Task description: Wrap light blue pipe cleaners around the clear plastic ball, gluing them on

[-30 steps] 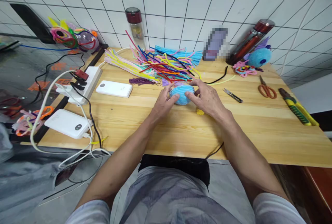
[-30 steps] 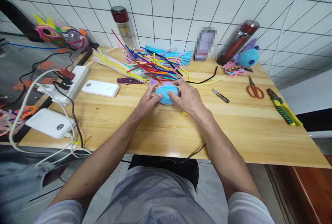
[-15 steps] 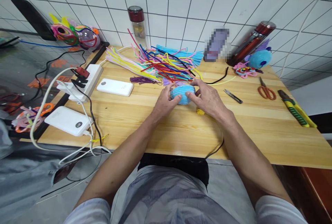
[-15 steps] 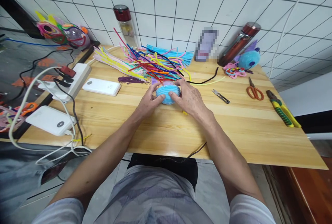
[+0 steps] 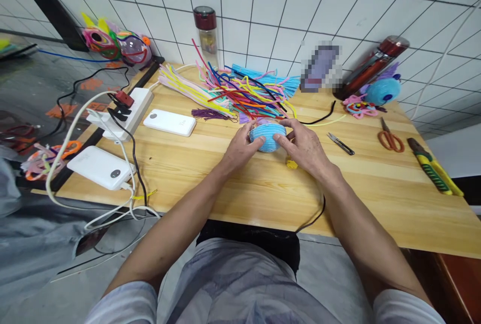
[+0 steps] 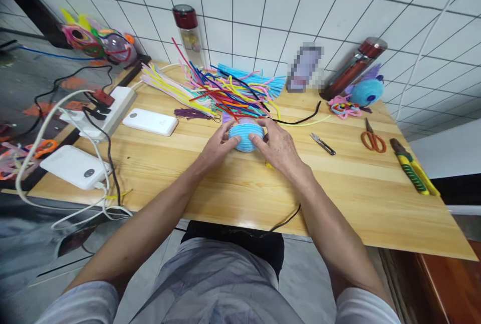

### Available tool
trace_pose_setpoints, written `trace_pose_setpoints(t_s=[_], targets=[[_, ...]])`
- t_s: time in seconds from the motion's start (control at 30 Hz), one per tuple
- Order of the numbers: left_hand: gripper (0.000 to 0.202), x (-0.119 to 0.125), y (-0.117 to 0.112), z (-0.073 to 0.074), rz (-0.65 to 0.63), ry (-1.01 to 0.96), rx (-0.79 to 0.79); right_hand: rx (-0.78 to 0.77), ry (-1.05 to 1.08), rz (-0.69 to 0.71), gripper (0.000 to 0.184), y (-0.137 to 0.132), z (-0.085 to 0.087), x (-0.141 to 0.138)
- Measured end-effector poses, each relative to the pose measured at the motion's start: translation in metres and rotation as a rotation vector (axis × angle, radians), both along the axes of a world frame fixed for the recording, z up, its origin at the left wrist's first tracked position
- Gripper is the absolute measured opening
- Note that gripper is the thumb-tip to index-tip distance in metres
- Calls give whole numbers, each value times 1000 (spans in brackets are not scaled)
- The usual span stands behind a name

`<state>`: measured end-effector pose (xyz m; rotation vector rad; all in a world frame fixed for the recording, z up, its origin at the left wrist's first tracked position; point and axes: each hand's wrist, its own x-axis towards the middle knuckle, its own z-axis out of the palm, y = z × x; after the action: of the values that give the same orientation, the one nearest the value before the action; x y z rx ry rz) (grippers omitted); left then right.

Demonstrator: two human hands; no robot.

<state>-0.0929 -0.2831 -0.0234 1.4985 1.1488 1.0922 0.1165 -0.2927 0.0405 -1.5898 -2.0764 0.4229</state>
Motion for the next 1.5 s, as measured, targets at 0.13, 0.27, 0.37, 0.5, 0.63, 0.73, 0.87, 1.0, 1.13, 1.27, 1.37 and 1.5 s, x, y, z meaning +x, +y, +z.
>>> trace_pose_setpoints(t_s=[0.13,0.27,0.37,0.5,0.63,0.73,0.87,1.0,1.13,1.27,1.37,1.5], targets=[[71,1,0,0,46,62,48,-1,41,-4,52,-1,-6,0],[67,0,-2,4,68,139,113,-11,86,11,52,-3,-10,0],[66,0,-4,5,67,170,122,9,79,15,52,-3,-13,1],[68,1,-4,5,65,169,128,13,54,17,54,-3,-16,3],[67,1,-2,3,55,152,145,14,50,23,54,-3,-18,4],[66,2,-1,1,42,103,131,11,42,29,53,-3,-18,2],[69,3,1,2,24,50,89,8,24,64,53,-5,-7,9],[73,2,3,6,6,146,169,54,-32,-24,58,-14,11,38],[71,2,4,6,9,202,210,40,-169,-98,59,-33,7,75],[76,4,4,3,-25,145,213,6,-332,-75,58,-56,-17,89],[79,3,6,3,-41,171,234,-37,-459,-70,61,-64,-28,79],[76,1,9,3,-44,202,240,-112,-590,-116,61,-63,-27,58]])
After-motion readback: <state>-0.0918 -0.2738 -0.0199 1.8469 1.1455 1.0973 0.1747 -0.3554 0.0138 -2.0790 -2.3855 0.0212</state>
